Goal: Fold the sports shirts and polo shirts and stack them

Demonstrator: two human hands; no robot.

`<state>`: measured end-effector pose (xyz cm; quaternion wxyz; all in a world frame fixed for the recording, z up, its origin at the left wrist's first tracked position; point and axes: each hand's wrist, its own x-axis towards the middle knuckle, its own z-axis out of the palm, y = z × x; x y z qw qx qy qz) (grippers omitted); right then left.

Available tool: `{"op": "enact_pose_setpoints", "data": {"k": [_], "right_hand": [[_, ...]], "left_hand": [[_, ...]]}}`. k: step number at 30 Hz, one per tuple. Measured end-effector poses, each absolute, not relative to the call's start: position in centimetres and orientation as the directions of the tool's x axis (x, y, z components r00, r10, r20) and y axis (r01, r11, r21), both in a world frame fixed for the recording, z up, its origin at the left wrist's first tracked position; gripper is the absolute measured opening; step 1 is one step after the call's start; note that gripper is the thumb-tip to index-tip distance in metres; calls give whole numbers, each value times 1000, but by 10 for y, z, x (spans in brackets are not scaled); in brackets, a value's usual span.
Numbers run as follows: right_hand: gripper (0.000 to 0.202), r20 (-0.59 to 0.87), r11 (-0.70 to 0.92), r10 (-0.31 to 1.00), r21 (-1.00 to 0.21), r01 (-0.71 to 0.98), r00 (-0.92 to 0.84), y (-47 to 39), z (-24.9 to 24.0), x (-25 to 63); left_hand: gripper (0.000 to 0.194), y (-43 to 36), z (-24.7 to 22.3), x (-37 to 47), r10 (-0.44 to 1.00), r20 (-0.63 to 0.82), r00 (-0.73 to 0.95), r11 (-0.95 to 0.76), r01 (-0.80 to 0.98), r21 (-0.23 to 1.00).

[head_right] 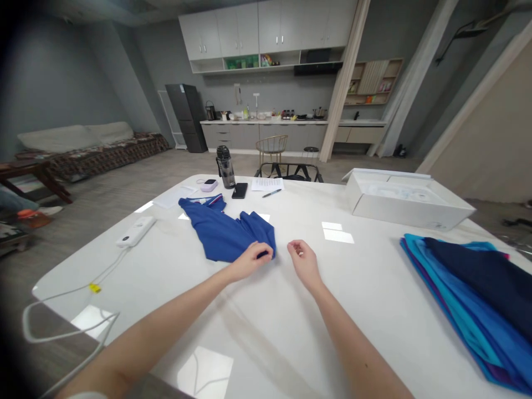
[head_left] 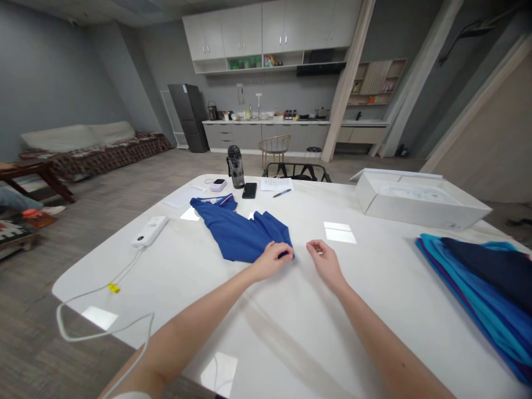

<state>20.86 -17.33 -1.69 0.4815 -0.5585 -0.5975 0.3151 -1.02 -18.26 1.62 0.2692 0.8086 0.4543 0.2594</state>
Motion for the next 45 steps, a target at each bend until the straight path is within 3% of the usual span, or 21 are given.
{"op": "enact_pose_setpoints", "data": {"k": [4,7,10,12,15,17,19,22,25,31,39,45], "right_hand": [[30,272,216,961,-846,487,47,-192,-14,252],[23,311,284,949,-792,540,-42,-207,-15,281],[31,267,301,953,-775,555,-144,-222,-17,300],[36,242,322,947,-738,593,-212,-233,-17,307],[36,221,353,936,-589,727,-275,-250,-11,308],[31,185,334,942,-477,813,-279,-263,-2,303],[24,120,304,953,-398,866,-279,-276,8,294],[12,-20,260,958,-346,901,-284,-293,22,281],[5,-115,231,950,-368,901,-290,-307,29,272],[4,-503,-14,776,-618,786,-381,-316,27,264],[24,-422,108,780,-637,763,-462,-321,29,243],[23,-525,16,625,-731,683,-577,-305,37,256]], "left_hand": [[21,-212,17,59,735,59,675,-478,454,752],[18,-239,20,104,668,6,744,-484,428,763],[18,-253,25,124,665,-39,746,-438,432,788],[26,-247,29,117,777,6,629,-410,499,763],[40,-216,26,78,948,120,296,-301,703,645],[48,-190,18,48,975,222,-5,-99,884,457],[64,-168,6,26,981,95,-168,123,925,358],[76,-148,-10,21,987,-84,-135,155,938,309],[79,-135,-17,46,997,-67,28,-8,958,287],[70,-103,-19,117,935,-19,355,-335,897,288],[62,-72,-18,143,916,8,401,-384,870,311],[28,-75,-15,132,917,240,318,-388,851,354]]}}
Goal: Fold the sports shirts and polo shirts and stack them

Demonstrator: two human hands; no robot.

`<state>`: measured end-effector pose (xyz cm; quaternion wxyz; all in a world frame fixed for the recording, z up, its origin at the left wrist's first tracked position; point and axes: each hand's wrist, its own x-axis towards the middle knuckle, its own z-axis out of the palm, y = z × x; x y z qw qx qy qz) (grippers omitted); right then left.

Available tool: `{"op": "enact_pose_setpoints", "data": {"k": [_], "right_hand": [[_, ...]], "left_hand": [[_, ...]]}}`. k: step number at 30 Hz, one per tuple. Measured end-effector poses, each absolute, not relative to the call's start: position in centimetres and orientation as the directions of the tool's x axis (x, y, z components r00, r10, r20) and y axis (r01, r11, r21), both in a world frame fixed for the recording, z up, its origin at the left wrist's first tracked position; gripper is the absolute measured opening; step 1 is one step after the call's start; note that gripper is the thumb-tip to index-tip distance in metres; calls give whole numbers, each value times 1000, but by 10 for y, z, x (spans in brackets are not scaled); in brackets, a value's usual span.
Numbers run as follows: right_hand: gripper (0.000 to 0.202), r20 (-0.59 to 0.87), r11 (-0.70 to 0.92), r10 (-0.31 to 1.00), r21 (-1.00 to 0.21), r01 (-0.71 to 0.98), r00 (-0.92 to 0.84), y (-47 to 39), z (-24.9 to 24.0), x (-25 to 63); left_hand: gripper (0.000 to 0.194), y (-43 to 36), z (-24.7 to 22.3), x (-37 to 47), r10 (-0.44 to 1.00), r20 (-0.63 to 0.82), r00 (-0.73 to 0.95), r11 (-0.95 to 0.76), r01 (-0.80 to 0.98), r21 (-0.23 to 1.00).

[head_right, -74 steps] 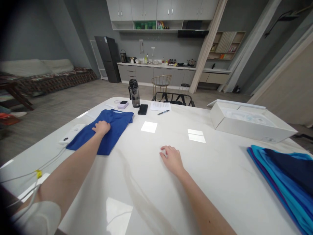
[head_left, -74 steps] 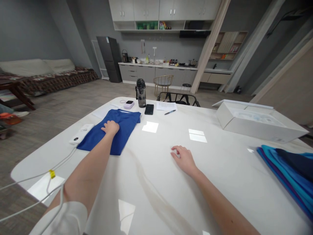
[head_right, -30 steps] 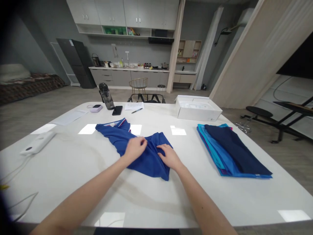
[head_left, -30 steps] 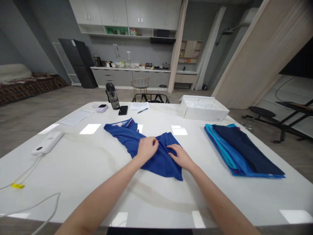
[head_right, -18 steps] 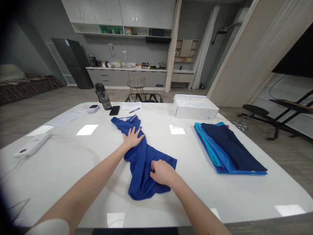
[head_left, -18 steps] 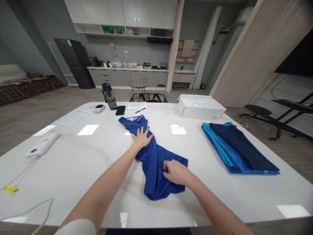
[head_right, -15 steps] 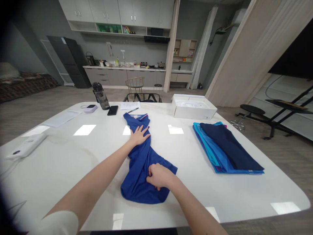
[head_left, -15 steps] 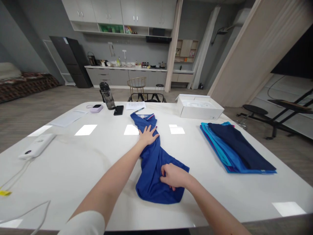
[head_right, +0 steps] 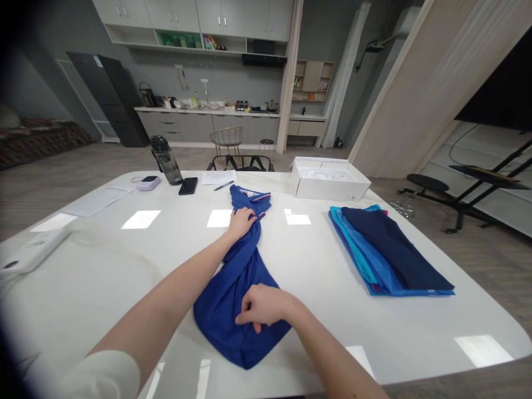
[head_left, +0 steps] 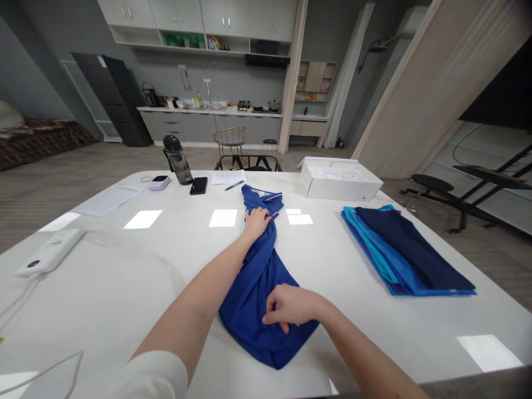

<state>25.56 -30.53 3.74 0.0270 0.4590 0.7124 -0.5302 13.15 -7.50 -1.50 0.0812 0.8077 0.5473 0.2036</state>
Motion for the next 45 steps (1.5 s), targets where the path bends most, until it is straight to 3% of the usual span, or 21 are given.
{"op": "enact_pose_setpoints", "data": {"k": [2,4,8,10,12,14,16,19,23,26,29,31,32,34,35,37,39,40,42,45], "right_hand": [[29,-491,-43,651,-785,618,-578,-287,37,265],[33,-400,-51,761,-821,569,-510,-262,33,274],[16,-40,51,992,-742,668,-120,-205,11,286],[12,105,61,994,-654,754,11,-182,-4,290],[17,176,48,982,-586,809,69,-166,-18,294],[19,221,30,970,-538,843,107,-157,-29,297],[20,251,11,959,-489,872,129,-153,-35,298],[23,248,-6,963,-379,925,108,-149,-35,296],[28,196,-21,978,-267,963,76,-143,-29,288],[32,177,-19,982,-239,971,63,-140,-27,285],[36,178,12,984,-219,976,27,-139,-26,283],[38,177,39,984,-204,978,-2,-139,-25,281],[39,178,52,984,-196,979,-16,-139,-25,281],[40,179,76,983,-178,981,-44,-138,-23,280],[41,177,89,983,-170,981,-58,-138,-23,280],[43,162,108,983,-158,981,-82,-137,-22,280],[44,147,120,984,-145,982,-98,-137,-21,281],[44,144,123,984,-140,983,-103,-136,-21,281],[43,148,117,984,-144,983,-95,-136,-21,282],[37,158,77,986,-206,976,-44,-135,-22,283]], "left_hand": [[25,-76,-12,127,922,254,291,-373,841,392],[26,-78,-7,124,926,275,257,-356,836,418],[41,-85,-2,129,897,326,298,-402,858,320],[47,-87,-3,135,899,259,353,-418,868,268],[38,-85,-7,140,909,193,370,-411,874,259],[25,-81,-11,140,915,165,368,-403,861,310],[14,-75,-15,136,925,163,343,-379,815,438],[8,-70,-18,123,935,220,277,-349,619,704],[16,-77,-18,94,967,244,76,-251,93,964],[25,-89,-20,57,996,81,-47,-91,-272,958],[23,-100,-25,11,984,-116,-137,51,-407,912],[16,-105,-26,-17,945,-211,-249,113,-356,928],[13,-107,-24,-28,920,-192,-342,101,-268,958],[12,-109,-17,-37,876,56,-479,-30,61,998],[14,-110,-12,-33,867,237,-438,-129,263,956],[14,-110,1,-12,869,483,-109,-346,565,749],[14,-109,14,25,860,432,273,-491,676,549],[18,-107,18,45,851,384,358,-512,729,454],[33,-101,23,82,873,270,405,-477,825,303],[43,-92,19,117,917,81,391,-399,896,193]]}}
